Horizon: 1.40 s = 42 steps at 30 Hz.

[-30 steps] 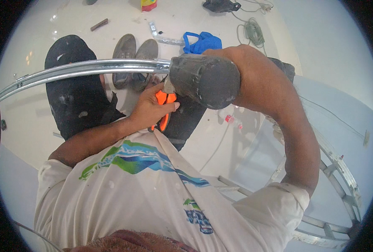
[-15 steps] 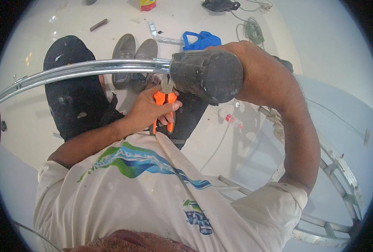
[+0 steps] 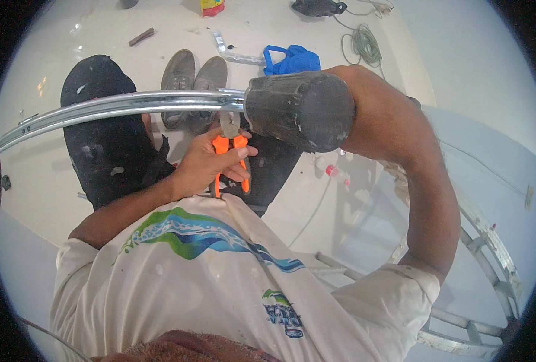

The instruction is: The person sits on the floor and uses a cordless drill and pliers to assemble a long metal frame. They drill holes into the frame, insert small metal parts, and tighten them with the drill.

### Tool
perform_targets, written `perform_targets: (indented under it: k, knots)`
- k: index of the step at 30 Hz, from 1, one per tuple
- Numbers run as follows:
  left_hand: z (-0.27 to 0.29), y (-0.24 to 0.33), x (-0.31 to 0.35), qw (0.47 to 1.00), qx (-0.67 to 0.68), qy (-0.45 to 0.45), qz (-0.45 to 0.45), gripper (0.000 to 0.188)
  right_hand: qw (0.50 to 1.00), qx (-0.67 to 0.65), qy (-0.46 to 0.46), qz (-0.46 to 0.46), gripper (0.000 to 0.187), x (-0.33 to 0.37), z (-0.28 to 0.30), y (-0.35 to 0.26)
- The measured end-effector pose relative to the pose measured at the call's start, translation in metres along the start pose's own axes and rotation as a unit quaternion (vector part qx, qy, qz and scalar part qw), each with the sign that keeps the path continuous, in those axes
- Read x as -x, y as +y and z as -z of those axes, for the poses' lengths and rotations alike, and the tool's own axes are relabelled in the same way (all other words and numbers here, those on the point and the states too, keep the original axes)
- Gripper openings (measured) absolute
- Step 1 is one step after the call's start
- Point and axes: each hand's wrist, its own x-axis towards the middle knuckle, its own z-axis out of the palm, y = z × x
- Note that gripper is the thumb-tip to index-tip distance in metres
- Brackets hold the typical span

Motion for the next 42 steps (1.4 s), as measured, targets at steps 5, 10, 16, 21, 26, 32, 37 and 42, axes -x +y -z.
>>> perform_targets:
  k: [5,10,16,21,26,32,37,42]
  knots:
    - [-0.004,0.006,-0.001,0.999,-0.033,0.009,0.014,0.045,0.999,0.018,-0.016,0.024,0.056,-0.004,0.009,-0.012]
    - [-0.006,0.000,0.000,1.000,-0.012,-0.007,0.019,0.041,0.997,0.039,-0.069,-0.006,0.067,-0.014,0.021,-0.020]
    - [-0.006,-0.005,0.000,1.000,0.026,0.000,-0.014,0.037,0.989,0.147,0.018,0.026,0.087,-0.011,0.008,-0.004]
    - [-0.003,-0.002,-0.007,0.999,0.017,0.019,-0.031,0.037,0.995,0.098,-0.007,0.003,0.081,-0.018,0.014,-0.007]
    - [-0.004,0.001,-0.007,0.999,-0.003,0.026,-0.048,0.034,0.994,0.105,0.005,-0.007,0.082,-0.019,0.013,-0.007]
    - [0.003,-0.001,-0.011,0.992,-0.093,0.010,-0.088,0.035,0.996,0.089,0.000,-0.029,0.082,-0.016,0.013,-0.010]
    - [-0.001,-0.001,-0.008,0.997,0.014,-0.009,-0.075,0.029,0.996,0.087,-0.019,-0.015,0.076,-0.017,0.013,-0.005]
    - [0.006,-0.001,-0.013,0.998,-0.029,-0.012,-0.057,0.027,0.999,0.052,0.001,0.017,0.064,-0.009,0.010,-0.012]
